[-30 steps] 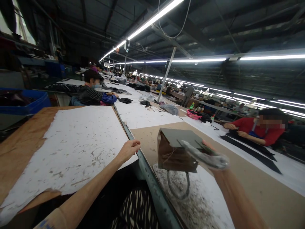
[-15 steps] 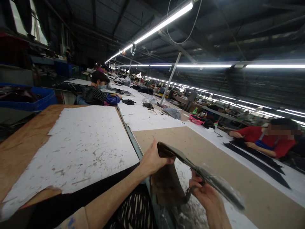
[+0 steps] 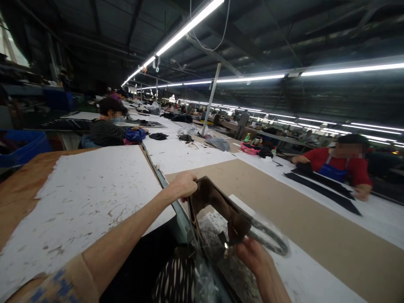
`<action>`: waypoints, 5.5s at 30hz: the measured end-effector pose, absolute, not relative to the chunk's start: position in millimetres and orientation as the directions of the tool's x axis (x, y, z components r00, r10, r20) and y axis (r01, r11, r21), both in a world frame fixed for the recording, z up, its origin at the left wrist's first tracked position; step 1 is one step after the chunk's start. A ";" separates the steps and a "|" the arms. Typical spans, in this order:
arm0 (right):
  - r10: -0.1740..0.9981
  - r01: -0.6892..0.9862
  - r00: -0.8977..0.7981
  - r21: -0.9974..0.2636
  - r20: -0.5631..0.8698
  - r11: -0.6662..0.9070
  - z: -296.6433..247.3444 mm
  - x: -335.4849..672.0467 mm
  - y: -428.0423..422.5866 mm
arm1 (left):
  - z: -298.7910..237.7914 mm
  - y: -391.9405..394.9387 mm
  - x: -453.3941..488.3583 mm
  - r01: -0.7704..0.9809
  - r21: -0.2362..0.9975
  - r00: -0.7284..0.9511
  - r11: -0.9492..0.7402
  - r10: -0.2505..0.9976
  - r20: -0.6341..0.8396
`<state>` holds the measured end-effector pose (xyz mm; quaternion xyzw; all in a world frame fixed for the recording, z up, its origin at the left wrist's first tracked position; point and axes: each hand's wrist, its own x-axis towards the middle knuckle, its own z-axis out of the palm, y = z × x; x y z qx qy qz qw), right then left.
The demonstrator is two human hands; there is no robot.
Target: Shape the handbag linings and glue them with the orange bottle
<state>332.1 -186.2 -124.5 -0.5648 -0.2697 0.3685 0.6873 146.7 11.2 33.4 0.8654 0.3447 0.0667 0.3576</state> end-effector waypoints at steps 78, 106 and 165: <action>0.948 0.310 0.232 -0.907 -0.220 -0.286 -1.0 393.8 -184.6 | 1.0 37.5 186.8 0.106 0.888 0.994 -0.447 0.013 -0.113; 0.936 0.959 0.283 -0.074 0.210 -0.274 -3.4 343.6 -155.5 | 1.8 34.0 180.9 0.029 0.865 0.999 -0.501 0.034 -0.014; 0.913 0.923 0.380 -0.134 0.150 -0.362 -5.4 372.6 -186.7 | 8.1 13.9 200.1 0.261 0.319 0.920 -0.911 0.335 0.204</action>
